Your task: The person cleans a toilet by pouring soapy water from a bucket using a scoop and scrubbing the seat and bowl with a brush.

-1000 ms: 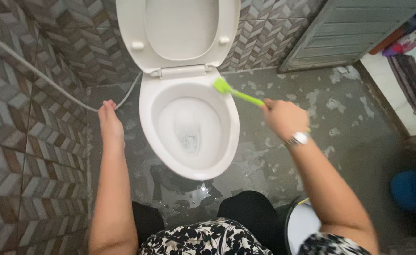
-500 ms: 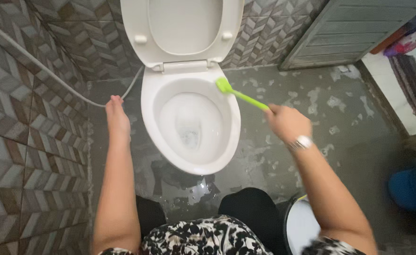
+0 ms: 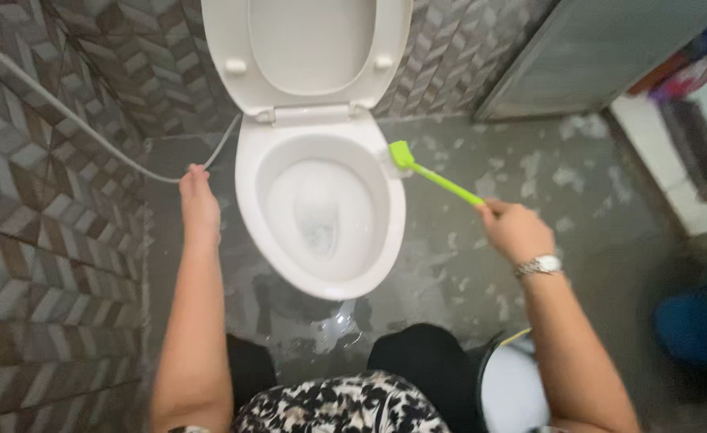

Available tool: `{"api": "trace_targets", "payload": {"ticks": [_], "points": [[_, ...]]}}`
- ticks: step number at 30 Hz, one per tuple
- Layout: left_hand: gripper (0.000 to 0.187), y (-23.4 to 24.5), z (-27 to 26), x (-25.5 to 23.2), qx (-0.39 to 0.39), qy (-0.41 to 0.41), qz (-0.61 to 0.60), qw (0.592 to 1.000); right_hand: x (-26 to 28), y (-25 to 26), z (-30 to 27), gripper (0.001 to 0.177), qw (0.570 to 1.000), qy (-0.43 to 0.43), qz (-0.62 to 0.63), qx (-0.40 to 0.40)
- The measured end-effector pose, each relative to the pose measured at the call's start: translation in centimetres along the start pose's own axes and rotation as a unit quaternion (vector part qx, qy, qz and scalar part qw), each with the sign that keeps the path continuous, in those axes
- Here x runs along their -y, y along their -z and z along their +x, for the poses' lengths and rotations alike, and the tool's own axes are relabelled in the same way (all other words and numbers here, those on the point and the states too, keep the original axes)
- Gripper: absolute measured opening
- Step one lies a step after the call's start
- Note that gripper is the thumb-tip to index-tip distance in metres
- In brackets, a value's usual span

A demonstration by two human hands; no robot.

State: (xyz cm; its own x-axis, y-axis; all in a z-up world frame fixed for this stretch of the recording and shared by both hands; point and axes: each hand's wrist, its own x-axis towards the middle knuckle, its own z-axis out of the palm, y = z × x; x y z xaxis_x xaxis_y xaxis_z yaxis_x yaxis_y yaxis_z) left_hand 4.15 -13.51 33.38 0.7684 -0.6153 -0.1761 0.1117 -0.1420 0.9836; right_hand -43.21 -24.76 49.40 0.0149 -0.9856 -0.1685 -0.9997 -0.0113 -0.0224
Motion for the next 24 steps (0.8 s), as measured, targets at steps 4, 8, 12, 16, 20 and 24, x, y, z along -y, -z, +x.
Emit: {"api": "trace_targets", "payload": {"ticks": [4, 8, 12, 16, 20, 24], "points": [[0.066, -0.2, -0.1, -0.3, -0.006, -0.011, 0.001, 1.0, -3.6, 0.8, -1.8, 0.042, 0.998, 0.035, 0.037, 0.029], [0.065, 0.5, 0.6, 0.2, -0.015, 0.008, 0.028, 0.999, -7.4, 1.9, -9.3, 0.043, 0.996, -0.016, -0.053, 0.072], [0.065, 0.1, 0.8, 1.3, -0.006, -0.007, 0.018, 1.0, -4.2, 0.6, -6.7, 0.043, 0.998, -0.038, -0.036, 0.036], [0.066, 0.0, 0.7, 1.7, -0.006, -0.014, 0.01, 1.0, -3.1, 0.5, -3.9, 0.044, 0.999, -0.023, 0.014, 0.032], [0.066, 0.3, 1.2, 1.5, -0.011, -0.005, 0.034, 0.999, -8.4, 0.5, -10.3, 0.043, 0.997, 0.008, -0.019, 0.078], [0.067, 0.3, 1.8, 1.6, -0.007, 0.004, 0.005, 1.0, -7.6, -0.8, -11.7, 0.044, 0.997, -0.03, -0.025, 0.074]]}}
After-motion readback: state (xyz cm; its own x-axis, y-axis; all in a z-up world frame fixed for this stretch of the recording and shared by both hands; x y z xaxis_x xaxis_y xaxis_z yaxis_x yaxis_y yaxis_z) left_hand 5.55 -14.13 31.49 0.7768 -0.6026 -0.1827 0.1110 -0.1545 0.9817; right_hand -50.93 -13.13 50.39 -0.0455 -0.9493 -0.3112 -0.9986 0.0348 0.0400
